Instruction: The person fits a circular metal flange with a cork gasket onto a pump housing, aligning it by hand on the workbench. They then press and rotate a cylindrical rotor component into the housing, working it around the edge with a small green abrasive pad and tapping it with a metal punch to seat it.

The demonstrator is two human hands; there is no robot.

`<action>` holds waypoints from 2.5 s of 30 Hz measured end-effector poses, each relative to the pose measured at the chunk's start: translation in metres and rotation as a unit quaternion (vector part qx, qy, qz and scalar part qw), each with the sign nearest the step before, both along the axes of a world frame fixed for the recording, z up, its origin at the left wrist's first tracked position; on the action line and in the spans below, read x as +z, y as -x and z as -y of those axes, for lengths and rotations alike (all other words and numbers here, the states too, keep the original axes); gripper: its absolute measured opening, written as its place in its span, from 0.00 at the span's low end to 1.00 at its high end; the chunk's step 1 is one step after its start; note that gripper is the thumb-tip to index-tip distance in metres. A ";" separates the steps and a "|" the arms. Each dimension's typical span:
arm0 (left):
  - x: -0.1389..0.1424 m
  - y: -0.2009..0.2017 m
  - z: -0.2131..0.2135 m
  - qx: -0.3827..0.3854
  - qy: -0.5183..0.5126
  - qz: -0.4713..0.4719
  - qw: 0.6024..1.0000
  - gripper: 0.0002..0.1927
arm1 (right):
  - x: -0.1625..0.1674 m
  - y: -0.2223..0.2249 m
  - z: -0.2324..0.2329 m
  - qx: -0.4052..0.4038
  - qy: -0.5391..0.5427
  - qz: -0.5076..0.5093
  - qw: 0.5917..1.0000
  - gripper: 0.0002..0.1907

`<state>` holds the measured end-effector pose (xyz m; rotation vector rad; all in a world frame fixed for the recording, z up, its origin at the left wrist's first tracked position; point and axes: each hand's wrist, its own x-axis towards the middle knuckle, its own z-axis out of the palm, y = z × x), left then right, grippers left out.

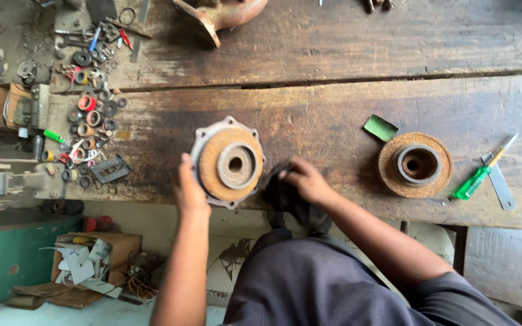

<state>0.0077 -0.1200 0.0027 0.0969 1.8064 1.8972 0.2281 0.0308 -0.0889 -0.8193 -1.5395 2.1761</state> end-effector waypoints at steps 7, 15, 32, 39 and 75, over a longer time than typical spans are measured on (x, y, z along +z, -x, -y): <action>0.061 -0.005 -0.010 -0.050 -0.102 0.061 0.992 0.27 | 0.104 0.032 -0.028 -0.190 -0.279 -0.035 0.941 0.16; 0.041 -0.018 -0.037 -0.012 -0.092 -0.023 0.995 0.23 | 0.076 0.020 -0.001 -0.207 -0.345 -0.052 0.914 0.13; -0.005 -0.040 -0.086 0.027 0.059 -0.017 0.998 0.27 | 0.030 -0.059 0.017 -0.089 -0.296 0.010 0.951 0.11; -0.003 -0.029 -0.077 -0.030 -0.016 0.072 0.997 0.31 | 0.084 -0.028 0.038 0.046 -0.489 -0.032 0.871 0.28; 0.016 -0.040 -0.136 -0.141 0.185 -0.271 0.934 0.28 | 0.114 0.008 0.020 -0.092 -0.518 0.046 0.849 0.26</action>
